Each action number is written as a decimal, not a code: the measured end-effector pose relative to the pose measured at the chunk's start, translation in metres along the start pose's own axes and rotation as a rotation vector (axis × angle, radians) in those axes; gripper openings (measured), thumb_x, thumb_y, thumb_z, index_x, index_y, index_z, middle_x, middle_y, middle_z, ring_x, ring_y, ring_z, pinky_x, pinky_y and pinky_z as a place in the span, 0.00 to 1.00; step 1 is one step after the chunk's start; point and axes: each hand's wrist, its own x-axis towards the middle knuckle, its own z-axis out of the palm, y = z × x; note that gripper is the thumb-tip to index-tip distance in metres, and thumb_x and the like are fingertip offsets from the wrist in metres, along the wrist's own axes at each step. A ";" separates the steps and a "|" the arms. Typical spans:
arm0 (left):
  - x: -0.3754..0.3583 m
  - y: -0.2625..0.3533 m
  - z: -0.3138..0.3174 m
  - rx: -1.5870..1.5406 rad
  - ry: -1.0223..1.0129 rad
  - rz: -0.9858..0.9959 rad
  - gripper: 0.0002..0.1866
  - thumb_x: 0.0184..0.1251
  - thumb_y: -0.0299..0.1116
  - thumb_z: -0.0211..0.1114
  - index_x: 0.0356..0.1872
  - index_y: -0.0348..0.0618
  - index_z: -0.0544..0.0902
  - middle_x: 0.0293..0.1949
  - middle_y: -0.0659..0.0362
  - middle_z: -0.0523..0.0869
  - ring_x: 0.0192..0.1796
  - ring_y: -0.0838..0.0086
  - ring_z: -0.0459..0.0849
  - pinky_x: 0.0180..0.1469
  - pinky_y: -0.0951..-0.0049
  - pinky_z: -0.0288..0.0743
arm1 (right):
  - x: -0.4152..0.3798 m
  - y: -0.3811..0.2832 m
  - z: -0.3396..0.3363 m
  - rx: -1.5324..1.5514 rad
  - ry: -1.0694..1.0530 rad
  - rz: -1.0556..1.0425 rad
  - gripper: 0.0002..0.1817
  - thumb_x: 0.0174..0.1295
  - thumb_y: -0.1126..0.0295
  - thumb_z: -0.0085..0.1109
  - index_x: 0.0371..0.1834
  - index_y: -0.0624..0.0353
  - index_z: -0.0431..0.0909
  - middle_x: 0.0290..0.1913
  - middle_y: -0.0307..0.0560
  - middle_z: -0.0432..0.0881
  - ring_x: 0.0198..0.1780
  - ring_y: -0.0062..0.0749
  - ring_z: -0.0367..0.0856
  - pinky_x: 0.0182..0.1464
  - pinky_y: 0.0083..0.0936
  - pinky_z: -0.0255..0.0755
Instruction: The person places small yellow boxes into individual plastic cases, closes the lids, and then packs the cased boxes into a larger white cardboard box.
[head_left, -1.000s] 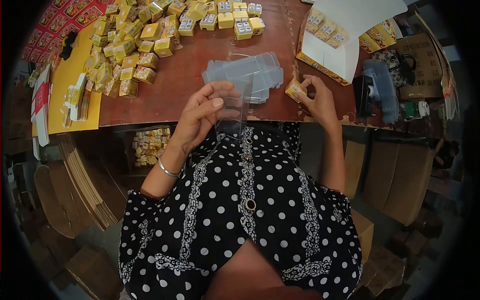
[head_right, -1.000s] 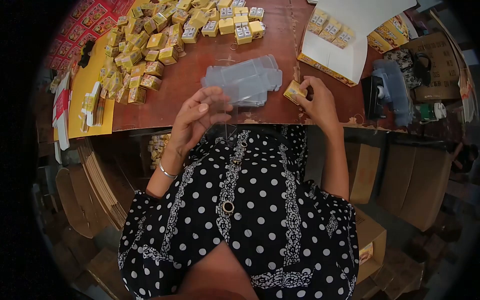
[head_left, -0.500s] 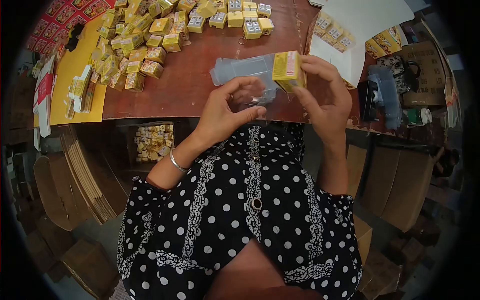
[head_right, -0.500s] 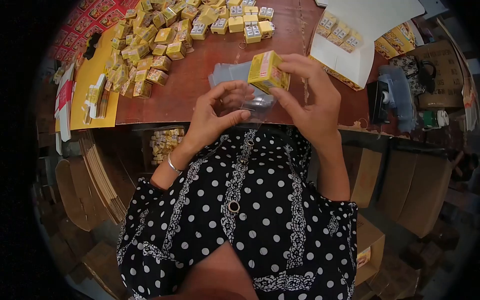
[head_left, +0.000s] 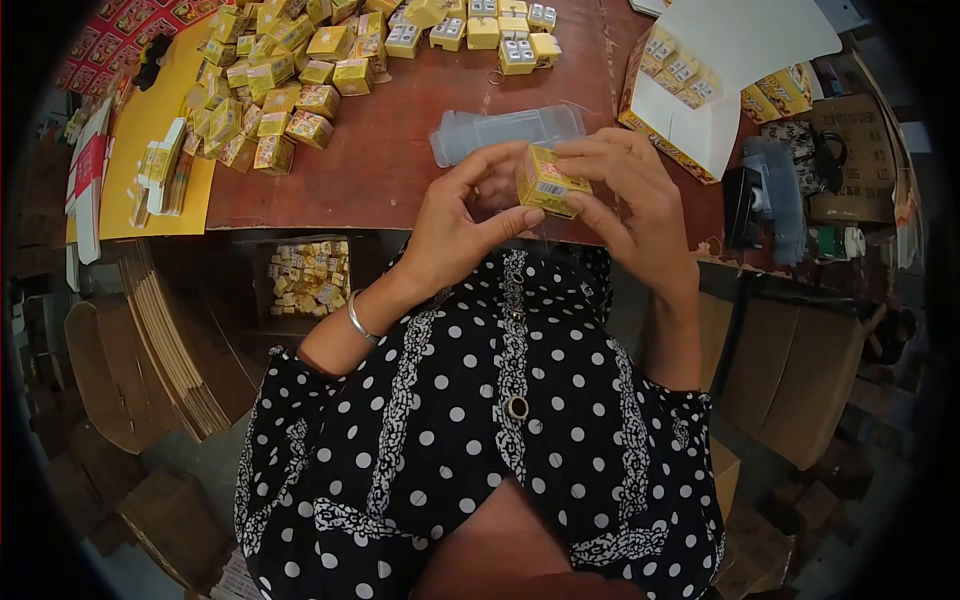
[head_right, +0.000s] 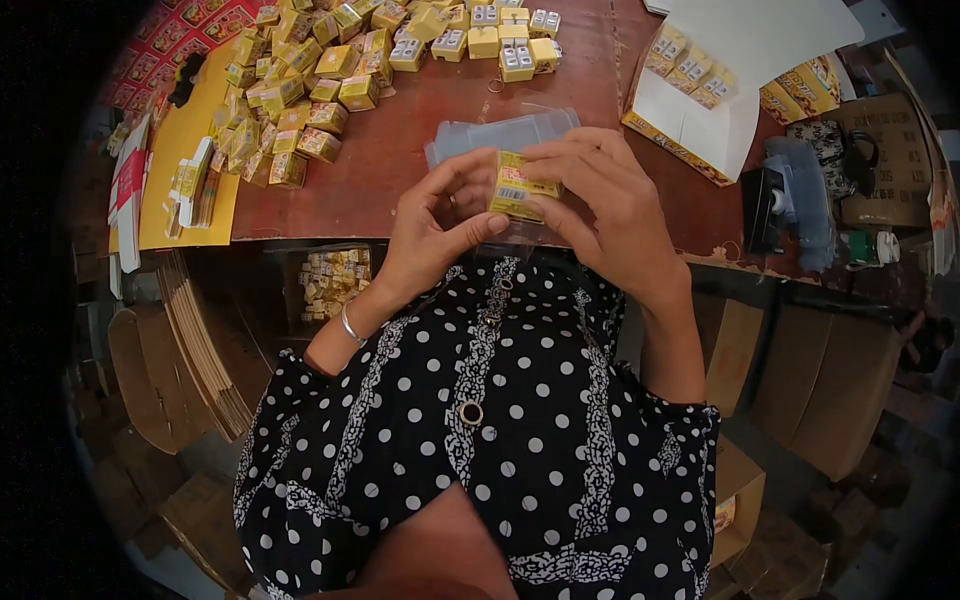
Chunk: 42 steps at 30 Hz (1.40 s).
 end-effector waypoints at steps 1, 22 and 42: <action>0.000 0.002 0.001 0.002 0.003 0.000 0.31 0.68 0.21 0.71 0.70 0.34 0.70 0.60 0.53 0.83 0.58 0.73 0.85 0.59 0.73 0.82 | 0.000 -0.001 0.002 -0.050 0.056 -0.010 0.20 0.59 0.76 0.69 0.57 0.60 0.83 0.61 0.50 0.83 0.60 0.44 0.80 0.59 0.33 0.76; -0.001 0.000 0.004 -0.249 0.012 0.010 0.20 0.69 0.21 0.69 0.59 0.37 0.74 0.61 0.54 0.76 0.57 0.74 0.84 0.56 0.74 0.85 | -0.023 0.002 0.060 0.944 0.419 0.269 0.08 0.69 0.72 0.63 0.41 0.63 0.74 0.54 0.53 0.82 0.66 0.40 0.75 0.71 0.38 0.68; -0.013 0.001 0.006 -0.029 -0.037 -0.045 0.23 0.69 0.18 0.67 0.64 0.34 0.76 0.59 0.54 0.79 0.60 0.70 0.84 0.63 0.71 0.80 | -0.014 -0.009 0.043 0.907 0.192 0.539 0.06 0.66 0.79 0.67 0.32 0.63 0.79 0.42 0.43 0.83 0.42 0.18 0.80 0.46 0.16 0.75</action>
